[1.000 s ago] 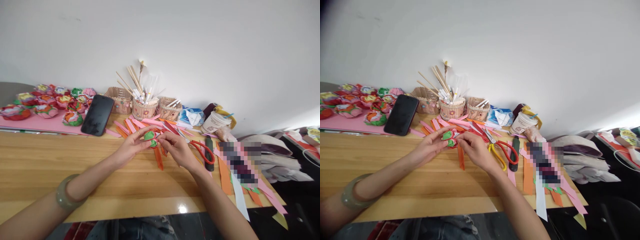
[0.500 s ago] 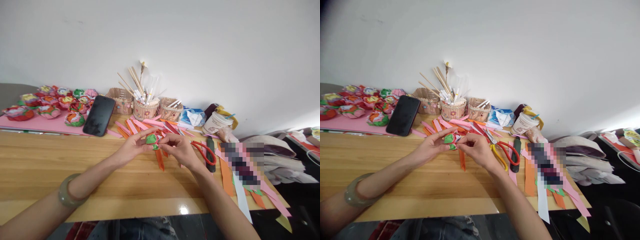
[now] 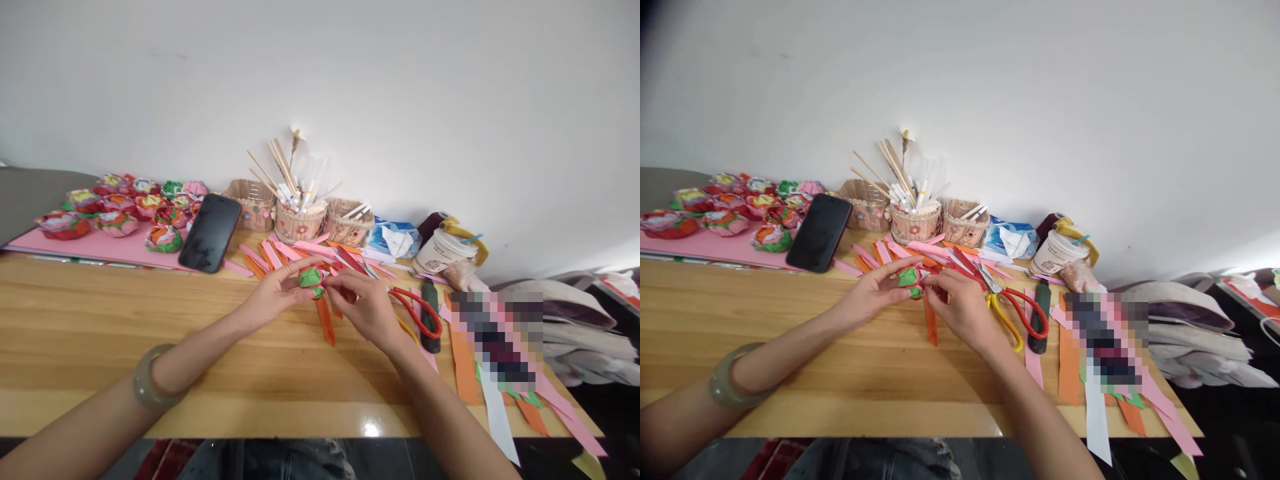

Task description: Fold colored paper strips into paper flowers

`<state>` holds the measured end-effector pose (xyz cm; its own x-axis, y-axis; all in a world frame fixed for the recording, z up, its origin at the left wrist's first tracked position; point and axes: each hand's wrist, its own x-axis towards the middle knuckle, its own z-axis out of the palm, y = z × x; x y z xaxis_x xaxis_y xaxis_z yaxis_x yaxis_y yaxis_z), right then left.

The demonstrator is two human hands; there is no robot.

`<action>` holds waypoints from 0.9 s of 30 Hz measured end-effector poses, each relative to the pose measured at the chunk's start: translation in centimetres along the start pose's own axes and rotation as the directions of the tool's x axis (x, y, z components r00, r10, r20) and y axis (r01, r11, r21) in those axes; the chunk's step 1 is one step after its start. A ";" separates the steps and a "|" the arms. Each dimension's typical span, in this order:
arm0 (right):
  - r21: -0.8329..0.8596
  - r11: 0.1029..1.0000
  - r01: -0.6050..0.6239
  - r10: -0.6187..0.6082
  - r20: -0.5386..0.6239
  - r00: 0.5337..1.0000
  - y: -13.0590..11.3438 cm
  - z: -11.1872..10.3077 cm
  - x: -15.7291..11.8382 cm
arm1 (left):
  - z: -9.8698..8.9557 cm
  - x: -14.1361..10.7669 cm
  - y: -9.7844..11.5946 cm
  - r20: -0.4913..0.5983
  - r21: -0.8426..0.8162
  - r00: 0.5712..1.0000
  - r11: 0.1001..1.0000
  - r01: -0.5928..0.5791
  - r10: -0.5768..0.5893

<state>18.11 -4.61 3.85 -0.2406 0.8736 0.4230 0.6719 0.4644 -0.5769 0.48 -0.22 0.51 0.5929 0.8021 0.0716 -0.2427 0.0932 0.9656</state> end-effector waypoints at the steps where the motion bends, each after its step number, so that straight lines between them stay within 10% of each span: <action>1: -0.018 1.000 0.000 -0.001 -0.004 1.000 0.1 0.1 0.0 | 0.0 0.0 0.1 -0.002 0.014 1.000 1.000 -0.007 0.007; 13: 0.242 0.950 -0.198 0.156 0.182 0.971 0.2 -0.5 0.4 | -0.1 0.1 -0.4 0.050 -0.001 0.998 0.999 -0.045 0.045; 27: 0.206 0.973 -0.100 0.073 0.139 0.988 0.3 -0.4 0.3 | 0.3 0.1 0.2 -0.028 0.014 0.997 0.997 -0.072 0.072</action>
<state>18.50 -4.24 4.10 -0.2861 0.9167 0.2790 0.5335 0.3943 -0.7483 0.74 -0.26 0.83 0.5523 0.8229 0.1339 -0.2740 0.0275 0.9613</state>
